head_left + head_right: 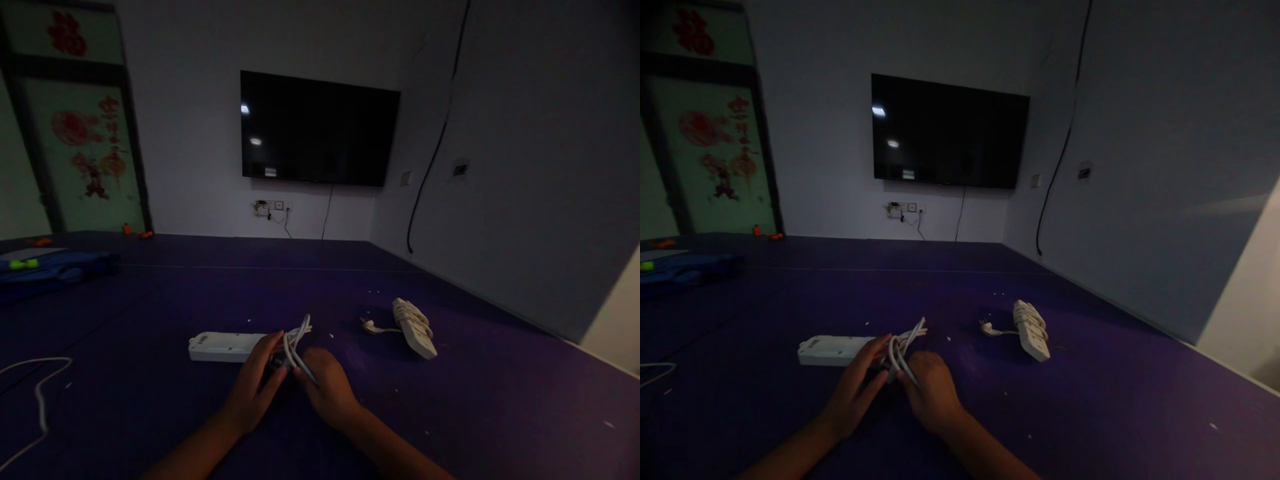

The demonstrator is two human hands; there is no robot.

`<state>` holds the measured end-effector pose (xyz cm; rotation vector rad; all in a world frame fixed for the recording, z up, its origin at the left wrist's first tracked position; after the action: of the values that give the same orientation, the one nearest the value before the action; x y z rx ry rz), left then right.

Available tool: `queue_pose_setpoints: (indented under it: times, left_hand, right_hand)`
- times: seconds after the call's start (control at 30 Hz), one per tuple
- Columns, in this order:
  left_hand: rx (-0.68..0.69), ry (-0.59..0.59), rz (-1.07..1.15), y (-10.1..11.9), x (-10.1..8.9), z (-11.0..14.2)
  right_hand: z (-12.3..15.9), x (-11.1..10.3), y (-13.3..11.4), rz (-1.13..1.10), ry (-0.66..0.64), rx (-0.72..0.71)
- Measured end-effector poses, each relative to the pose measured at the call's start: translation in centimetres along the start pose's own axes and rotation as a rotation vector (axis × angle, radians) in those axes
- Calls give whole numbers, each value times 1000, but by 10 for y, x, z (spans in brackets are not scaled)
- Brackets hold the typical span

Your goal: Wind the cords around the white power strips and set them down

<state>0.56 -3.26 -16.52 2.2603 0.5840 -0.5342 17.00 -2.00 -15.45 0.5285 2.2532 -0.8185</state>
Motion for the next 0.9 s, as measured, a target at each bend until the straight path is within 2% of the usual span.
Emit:
queue_pose_setpoints:
  times: [0.1,0.23,0.3,0.43,0.6,0.73,0.9]
  left_hand:
    - [-78,56,-107,-6,-1,-3]
    - [-43,25,-304,-14,1,-8]
    - [7,-17,-369,-16,3,-10]
    - [91,-106,-434,-14,6,-10]
    - [127,-181,-477,-11,10,-10]
    - [53,-196,-524,-7,9,-13]
    - [14,-195,-562,-4,7,-16]
  right_hand:
    - [3,-4,-3,-247,122,169]
    - [3,-7,-8,-667,245,407]
    - [1,-6,-11,-901,242,522]
    - [-2,-1,-16,-1292,151,688]
    - [1,5,-21,-1361,69,794]
    - [4,11,-28,-1350,-35,848]
    - [5,6,-32,-1202,-141,949]
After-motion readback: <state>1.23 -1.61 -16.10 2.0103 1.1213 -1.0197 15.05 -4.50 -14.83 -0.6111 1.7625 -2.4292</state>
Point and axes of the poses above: each hand's wrist, its own z-axis away from the middle knuckle, its own x-axis out of the palm, y = z × x, the point moved 3 cm from there along -z, towards the middle knuckle, and after that the axes turned 2 degrees about -z, right-handed, at the moved point
